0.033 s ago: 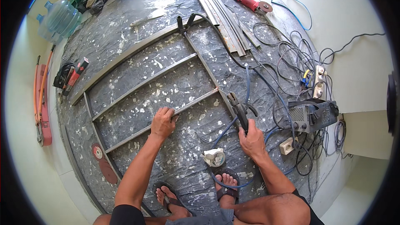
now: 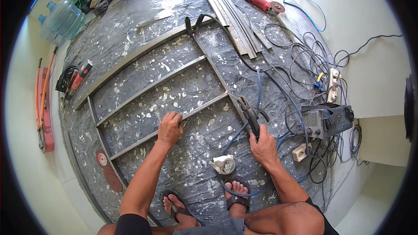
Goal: Measure and weld a metal frame on the floor.
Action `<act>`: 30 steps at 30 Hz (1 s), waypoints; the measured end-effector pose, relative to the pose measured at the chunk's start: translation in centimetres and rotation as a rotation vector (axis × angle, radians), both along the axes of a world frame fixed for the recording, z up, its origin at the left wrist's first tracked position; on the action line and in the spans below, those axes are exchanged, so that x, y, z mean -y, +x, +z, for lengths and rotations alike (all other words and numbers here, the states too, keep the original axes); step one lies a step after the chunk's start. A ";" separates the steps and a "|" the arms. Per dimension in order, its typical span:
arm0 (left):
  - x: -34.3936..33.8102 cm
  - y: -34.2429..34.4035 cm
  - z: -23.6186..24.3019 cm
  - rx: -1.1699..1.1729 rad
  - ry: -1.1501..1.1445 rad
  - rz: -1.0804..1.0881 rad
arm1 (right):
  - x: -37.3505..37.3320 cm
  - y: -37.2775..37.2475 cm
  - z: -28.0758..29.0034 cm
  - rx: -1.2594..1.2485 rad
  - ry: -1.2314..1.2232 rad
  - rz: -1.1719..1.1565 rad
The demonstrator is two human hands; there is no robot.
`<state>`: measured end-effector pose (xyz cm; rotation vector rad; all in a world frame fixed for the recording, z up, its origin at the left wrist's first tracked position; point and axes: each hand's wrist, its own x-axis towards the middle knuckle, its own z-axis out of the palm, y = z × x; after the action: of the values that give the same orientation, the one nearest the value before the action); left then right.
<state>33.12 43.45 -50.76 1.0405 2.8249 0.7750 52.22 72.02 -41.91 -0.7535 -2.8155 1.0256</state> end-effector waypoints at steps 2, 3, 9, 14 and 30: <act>0.0 -0.1 0.2 -0.019 0.008 -0.013 | -0.3 0.3 -0.3 0.000 -0.007 0.028; 0.0 -0.1 0.2 -0.037 0.018 -0.025 | -0.1 0.0 0.0 0.040 -0.033 -0.012; 0.0 0.0 0.2 -0.014 0.018 0.006 | 0.2 -0.5 1.0 0.046 -0.132 -0.119; -0.1 0.1 0.0 -0.004 0.017 0.008 | -0.2 0.2 0.3 0.028 -0.059 -0.090; 0.0 0.0 0.0 0.002 0.012 0.004 | 0.0 -0.1 0.0 0.044 -0.073 -0.030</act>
<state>33.08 43.45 -50.73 1.0355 2.8255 0.7936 52.10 72.02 -41.92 -0.8326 -2.8078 1.1272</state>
